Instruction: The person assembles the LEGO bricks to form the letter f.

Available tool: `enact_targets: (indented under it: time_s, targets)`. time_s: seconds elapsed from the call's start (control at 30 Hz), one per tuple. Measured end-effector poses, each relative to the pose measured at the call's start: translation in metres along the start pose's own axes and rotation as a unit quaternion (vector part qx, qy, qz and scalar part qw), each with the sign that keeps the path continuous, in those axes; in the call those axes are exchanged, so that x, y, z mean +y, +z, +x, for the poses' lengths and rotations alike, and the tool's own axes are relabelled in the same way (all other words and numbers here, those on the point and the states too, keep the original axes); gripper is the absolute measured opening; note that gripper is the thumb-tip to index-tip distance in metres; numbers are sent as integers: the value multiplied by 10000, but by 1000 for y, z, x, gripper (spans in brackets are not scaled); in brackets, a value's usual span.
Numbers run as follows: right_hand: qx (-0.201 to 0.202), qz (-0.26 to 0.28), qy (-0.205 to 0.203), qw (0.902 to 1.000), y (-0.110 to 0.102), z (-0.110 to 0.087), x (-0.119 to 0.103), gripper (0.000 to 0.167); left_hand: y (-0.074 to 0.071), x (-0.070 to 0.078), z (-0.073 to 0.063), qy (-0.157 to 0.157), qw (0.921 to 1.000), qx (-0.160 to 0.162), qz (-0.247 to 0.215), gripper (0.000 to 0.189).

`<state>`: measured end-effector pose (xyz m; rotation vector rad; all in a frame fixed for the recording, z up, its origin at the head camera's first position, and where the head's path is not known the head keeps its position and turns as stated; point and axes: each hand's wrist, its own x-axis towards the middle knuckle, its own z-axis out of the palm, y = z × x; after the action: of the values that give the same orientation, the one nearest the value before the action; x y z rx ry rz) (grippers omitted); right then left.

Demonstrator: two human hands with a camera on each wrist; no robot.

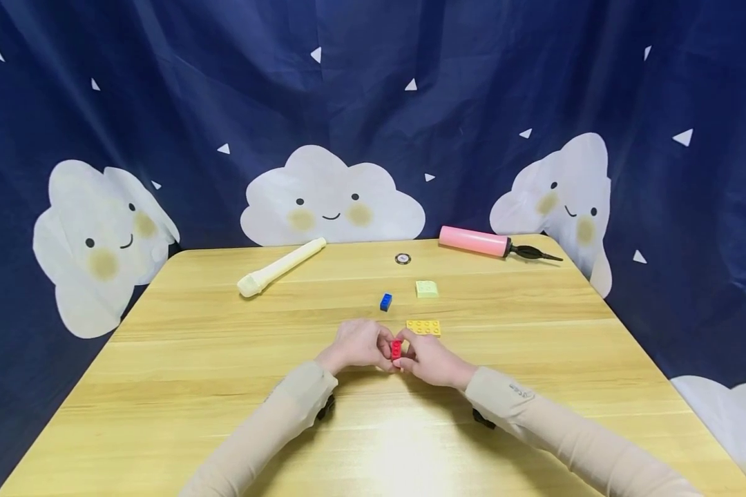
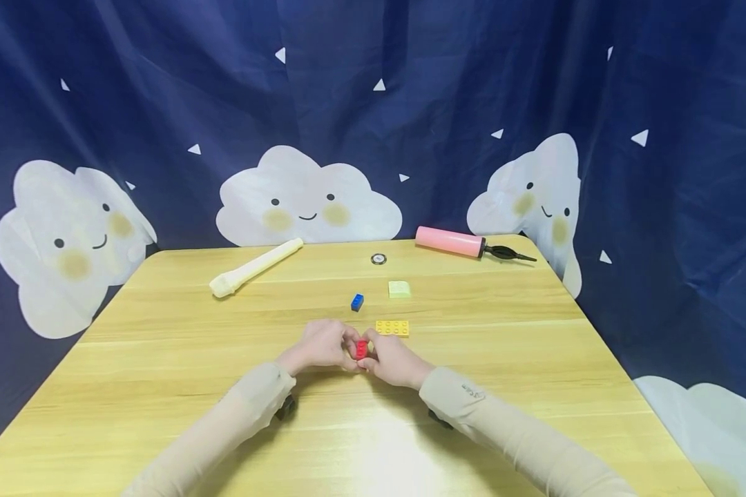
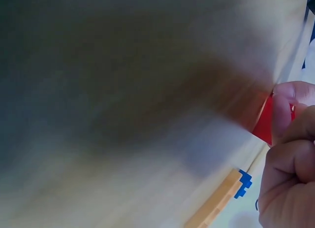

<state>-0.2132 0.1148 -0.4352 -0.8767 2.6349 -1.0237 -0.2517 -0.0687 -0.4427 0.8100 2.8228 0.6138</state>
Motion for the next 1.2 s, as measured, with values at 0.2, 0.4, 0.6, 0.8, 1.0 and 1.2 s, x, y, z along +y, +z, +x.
enact_targets:
  time_s: [0.2,0.4,0.6,0.8,1.0,1.2]
  targets:
    - [143,120,105,9998,3,-2,0,23,-2,0,1,-8,10000,-46,-8,23]
    - [339,-6,37,9994,4,-4,0,22,-1,-1,3,-42,9999,-86,-60,22]
    - [306,156,210,9992,5,-4,-4,23,0,-1,2,93,9998,-67,-130,20]
    - [230,92,355,9991,4,-3,-8,23,0,-2,1,118,9998,-87,-150,20]
    - [149,-24,522,9985,4,-1,-9,24,-2,0,0,91,9998,-49,-161,20]
    - [112,27,443,9990,3,-3,-7,24,-2,1,-1,78,9999,-15,-145,19]
